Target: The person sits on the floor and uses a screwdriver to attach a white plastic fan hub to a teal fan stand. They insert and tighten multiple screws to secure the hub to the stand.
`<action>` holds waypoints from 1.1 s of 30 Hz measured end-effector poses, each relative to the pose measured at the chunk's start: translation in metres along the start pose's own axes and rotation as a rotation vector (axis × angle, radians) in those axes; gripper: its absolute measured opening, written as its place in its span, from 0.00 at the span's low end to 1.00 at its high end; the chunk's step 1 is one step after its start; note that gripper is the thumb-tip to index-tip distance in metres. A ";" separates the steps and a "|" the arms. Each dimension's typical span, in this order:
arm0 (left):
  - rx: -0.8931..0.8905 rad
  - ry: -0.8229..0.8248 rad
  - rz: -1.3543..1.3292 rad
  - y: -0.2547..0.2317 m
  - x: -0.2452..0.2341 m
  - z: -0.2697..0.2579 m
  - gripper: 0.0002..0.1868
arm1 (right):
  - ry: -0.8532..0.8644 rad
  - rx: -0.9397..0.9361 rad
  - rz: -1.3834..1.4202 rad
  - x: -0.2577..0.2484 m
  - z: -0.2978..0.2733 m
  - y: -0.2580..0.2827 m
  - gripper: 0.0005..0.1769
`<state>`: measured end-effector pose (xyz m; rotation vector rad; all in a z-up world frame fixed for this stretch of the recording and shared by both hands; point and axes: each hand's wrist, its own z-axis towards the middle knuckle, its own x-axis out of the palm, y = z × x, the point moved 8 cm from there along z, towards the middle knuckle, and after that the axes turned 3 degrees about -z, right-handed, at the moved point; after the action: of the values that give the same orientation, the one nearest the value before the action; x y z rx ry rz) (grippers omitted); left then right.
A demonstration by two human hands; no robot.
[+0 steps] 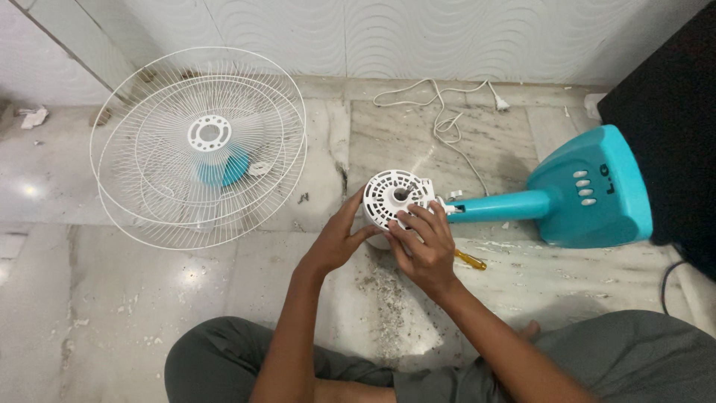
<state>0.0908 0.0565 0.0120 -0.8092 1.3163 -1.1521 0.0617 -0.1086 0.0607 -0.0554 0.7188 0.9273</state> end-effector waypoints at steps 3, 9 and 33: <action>-0.017 0.081 -0.067 0.008 0.003 0.000 0.48 | 0.014 -0.005 -0.016 0.000 -0.001 0.003 0.14; -0.122 0.151 -0.391 0.027 0.002 0.001 0.54 | 0.054 -0.010 -0.029 0.000 -0.001 0.009 0.13; -0.096 -0.194 -0.367 0.038 0.002 0.014 0.25 | 0.071 -0.148 -0.158 0.024 -0.012 0.011 0.21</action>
<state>0.1109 0.0632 -0.0230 -1.2392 1.0950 -1.2639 0.0565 -0.0894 0.0401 -0.2731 0.7001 0.8282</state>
